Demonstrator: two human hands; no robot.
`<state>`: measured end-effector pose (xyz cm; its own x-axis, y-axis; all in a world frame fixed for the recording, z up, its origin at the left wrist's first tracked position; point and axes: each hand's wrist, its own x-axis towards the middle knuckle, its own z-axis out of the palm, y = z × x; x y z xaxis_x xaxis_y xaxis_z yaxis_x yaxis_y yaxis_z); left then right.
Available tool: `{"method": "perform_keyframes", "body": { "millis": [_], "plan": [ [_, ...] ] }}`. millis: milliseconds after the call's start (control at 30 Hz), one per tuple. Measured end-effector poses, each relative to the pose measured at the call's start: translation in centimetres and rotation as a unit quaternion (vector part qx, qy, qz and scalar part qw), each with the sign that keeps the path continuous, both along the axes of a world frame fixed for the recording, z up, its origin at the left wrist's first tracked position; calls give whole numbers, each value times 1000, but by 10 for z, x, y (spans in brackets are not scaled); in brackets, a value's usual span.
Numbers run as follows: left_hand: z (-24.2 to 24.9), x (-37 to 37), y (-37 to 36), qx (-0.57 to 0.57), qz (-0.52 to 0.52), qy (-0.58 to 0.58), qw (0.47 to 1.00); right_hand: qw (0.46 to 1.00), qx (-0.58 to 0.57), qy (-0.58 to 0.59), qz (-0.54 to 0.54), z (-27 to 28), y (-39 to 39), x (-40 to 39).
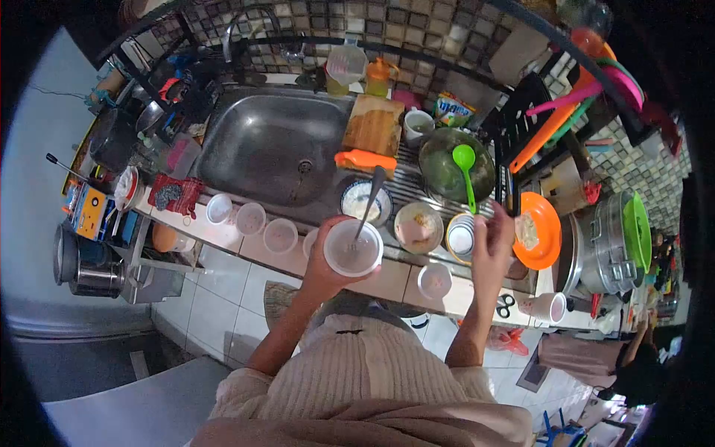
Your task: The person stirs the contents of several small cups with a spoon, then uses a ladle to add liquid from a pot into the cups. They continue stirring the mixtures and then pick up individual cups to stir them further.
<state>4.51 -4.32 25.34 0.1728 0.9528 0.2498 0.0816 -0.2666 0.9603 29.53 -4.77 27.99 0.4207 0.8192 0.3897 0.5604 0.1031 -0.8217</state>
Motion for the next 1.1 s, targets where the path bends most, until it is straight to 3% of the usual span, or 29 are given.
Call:
{"method": "perform_keyframes", "body": {
  "millis": [100,167,233,267,400,533,667,733,900,1100],
  "plan": [
    [-1,15,-22,-4,-36,29,999,953,-40,118,277,33,-5,-36],
    [-13,28,-33,26,-60,27,998,932,-79,-45,351,59,-6,-47],
    [-21,39,-44,14,-96,26,995,925,-64,-53,370,52,-14,-53],
    [-39,44,-47,-13,-125,-52,991,916,-43,-62,393,50,-18,-53],
    [-64,56,-54,-61,-152,-130,978,909,-48,-71,408,42,-42,-44],
    [-87,60,-51,-21,-75,-26,997,878,-65,-123,458,19,-57,-29],
    [-115,64,-46,-65,-87,-23,994,881,-65,-156,443,2,-57,-23],
    [-125,66,-43,-70,-95,-39,992,908,-99,-127,387,2,-53,-25],
    [-143,73,-41,-88,-89,-93,988,884,-117,-167,421,-13,-55,-18],
    [-157,83,-39,50,-9,2,999,894,-126,-173,393,-19,-50,-17]
  ]
}}
